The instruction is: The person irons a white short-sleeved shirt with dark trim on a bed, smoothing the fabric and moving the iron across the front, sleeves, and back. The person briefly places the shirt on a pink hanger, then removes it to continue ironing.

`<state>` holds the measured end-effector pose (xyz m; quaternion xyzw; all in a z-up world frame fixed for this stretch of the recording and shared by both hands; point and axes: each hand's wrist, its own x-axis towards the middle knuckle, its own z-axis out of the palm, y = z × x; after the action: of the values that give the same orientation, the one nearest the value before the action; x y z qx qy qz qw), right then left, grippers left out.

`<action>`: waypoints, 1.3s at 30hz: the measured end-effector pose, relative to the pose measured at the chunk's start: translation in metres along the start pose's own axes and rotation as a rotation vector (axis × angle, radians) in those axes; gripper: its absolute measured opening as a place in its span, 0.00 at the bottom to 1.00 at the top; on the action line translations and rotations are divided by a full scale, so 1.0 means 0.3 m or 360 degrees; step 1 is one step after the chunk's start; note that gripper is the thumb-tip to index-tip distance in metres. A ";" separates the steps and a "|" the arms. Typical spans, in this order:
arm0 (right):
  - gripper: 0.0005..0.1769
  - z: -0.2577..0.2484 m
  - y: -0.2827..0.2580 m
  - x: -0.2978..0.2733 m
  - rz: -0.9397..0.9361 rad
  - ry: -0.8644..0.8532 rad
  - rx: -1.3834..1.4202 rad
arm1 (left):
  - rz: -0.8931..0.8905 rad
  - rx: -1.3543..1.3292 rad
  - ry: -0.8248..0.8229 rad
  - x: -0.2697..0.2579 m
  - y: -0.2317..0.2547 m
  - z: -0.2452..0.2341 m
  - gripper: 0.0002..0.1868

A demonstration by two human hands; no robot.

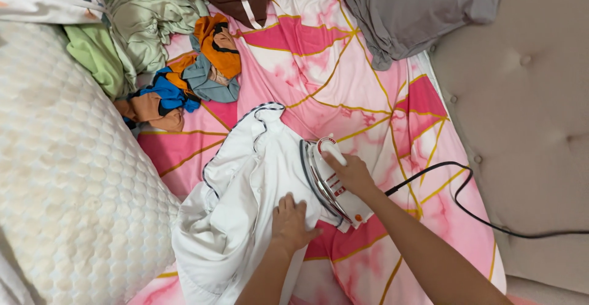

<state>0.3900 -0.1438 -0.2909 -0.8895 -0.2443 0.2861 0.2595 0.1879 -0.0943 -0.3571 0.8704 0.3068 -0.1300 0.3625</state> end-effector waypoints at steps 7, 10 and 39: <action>0.44 -0.017 0.109 -0.124 0.0382 0.0012 0.0217 | -0.0029 -0.0154 0.0048 -0.009 -0.107 0.055 0.08; 0.42 -0.013 0.162 -0.214 0.0544 0.0024 0.0287 | -0.0073 -0.0442 -0.0020 0.013 -0.154 0.048 0.11; 0.41 0.117 0.091 -0.296 0.0347 0.0375 0.0258 | -0.0143 -0.0444 -0.0215 0.051 -0.169 0.036 0.08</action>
<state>0.3117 -0.2046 -0.2980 -0.9142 -0.0904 0.2252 0.3244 0.1678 -0.0675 -0.3995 0.7863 0.3356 -0.1604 0.4933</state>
